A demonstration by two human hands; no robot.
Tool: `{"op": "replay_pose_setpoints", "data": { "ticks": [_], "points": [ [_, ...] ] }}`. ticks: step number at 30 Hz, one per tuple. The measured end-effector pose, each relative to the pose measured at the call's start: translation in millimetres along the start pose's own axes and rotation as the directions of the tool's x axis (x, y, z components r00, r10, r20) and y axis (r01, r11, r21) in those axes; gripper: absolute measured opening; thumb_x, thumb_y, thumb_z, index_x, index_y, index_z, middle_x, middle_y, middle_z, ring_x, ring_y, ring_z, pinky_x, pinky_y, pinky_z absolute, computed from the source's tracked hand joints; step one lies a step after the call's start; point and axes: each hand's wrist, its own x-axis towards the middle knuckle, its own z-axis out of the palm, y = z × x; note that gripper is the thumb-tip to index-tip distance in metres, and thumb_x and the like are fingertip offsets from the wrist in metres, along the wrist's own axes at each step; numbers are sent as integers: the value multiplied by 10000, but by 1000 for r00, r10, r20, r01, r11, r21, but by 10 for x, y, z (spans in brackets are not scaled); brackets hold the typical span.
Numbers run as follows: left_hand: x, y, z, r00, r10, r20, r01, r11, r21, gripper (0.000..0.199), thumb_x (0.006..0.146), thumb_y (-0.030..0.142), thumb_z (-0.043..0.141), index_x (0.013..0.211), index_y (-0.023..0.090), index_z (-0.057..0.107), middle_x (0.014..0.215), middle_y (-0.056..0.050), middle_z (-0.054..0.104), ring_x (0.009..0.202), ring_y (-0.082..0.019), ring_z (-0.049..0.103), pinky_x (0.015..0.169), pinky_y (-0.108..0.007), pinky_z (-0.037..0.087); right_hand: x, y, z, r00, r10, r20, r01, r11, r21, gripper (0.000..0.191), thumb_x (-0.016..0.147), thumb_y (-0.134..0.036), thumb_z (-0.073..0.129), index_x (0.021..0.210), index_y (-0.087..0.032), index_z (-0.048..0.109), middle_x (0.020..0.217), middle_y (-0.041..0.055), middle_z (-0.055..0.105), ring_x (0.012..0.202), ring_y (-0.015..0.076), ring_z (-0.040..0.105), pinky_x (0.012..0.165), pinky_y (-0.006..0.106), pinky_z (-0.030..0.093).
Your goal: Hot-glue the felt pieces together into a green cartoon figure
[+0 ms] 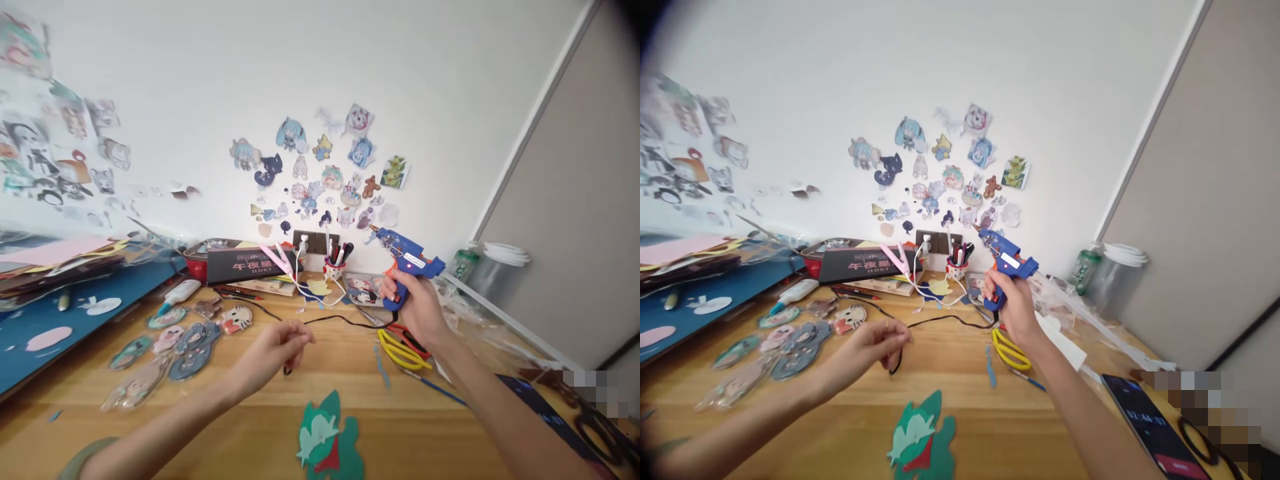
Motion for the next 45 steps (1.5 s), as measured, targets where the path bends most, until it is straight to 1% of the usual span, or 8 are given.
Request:
{"op": "replay_pose_setpoints", "data": {
  "ticks": [9, 14, 19, 23, 32, 38, 41, 45],
  "points": [
    [91, 135, 192, 990, 137, 12, -138, 990, 23, 189, 801, 317, 524, 836, 141, 583, 766, -22, 575, 752, -144, 524, 674, -261, 395, -18, -58, 215, 990, 83, 117, -118, 935, 333, 29, 679, -210, 463, 660, -212, 441, 640, -23, 381, 546, 117, 411, 619, 317, 463],
    [187, 220, 339, 978, 210, 1, -209, 975, -72, 361, 782, 362, 569, 1068, 146, 520, 1076, -93, 546, 988, -201, 496, 795, -316, 405, -29, 10, 262, 986, 100, 133, -143, 917, 372, 89, 725, -210, 565, 805, -231, 534, 780, -25, 514, 743, 123, 557, 821, 339, 467],
    [376, 264, 464, 967, 236, 101, -198, 936, -291, 457, 705, 455, 616, 1005, 129, 502, 832, -57, 587, 726, -156, 577, 656, -287, 478, -70, 84, 365, 975, 127, 180, -182, 924, 337, 244, 723, -192, 625, 946, -271, 566, 976, -13, 632, 1013, 183, 571, 960, 390, 385],
    [425, 206, 482, 968, 206, 140, -136, 907, -398, 444, 671, 499, 608, 867, 135, 448, 569, 18, 529, 454, -87, 518, 497, -233, 464, -110, 65, 437, 947, 169, 272, -241, 936, 257, 410, 737, -192, 623, 1122, -286, 519, 1229, 20, 546, 1159, 211, 469, 1025, 414, 301],
    [458, 150, 410, 989, 120, 87, -80, 926, -369, 500, 728, 601, 475, 941, 157, 391, 515, 23, 543, 377, -115, 533, 398, -217, 443, 26, 211, 522, 899, 165, 405, -167, 985, -30, 604, 711, -374, 657, 1245, -270, 396, 1355, 66, 409, 1212, 224, 406, 1030, 402, 289],
    [520, 68, -153, 956, -59, -288, 56, 998, -19, 382, 923, 430, 265, 1107, 122, 394, 664, -2, 588, 505, -115, 577, 529, -275, 504, -26, 466, 496, 867, 270, 419, -225, 962, -154, 525, 758, -543, 531, 1184, -257, 421, 1264, 96, 492, 1125, 213, 495, 944, 389, 382],
    [537, 27, -665, 848, -107, -519, 258, 939, 228, 316, 886, 392, 440, 1031, 126, 530, 900, -46, 595, 728, -144, 592, 658, -320, 504, -184, 629, 381, 831, 372, 414, -267, 919, -289, 386, 714, -512, 597, 964, -219, 581, 1031, 78, 630, 950, 230, 597, 848, 381, 447],
    [606, -6, -1175, 696, -62, -715, 521, 730, 443, 295, 867, 326, 495, 1096, 142, 512, 1088, -82, 546, 929, -202, 559, 782, -402, 476, -413, 806, 219, 804, 440, 401, -280, 874, -397, 356, 703, -519, 582, 838, -194, 633, 834, 58, 675, 840, 229, 624, 761, 349, 477]
  ]
}}
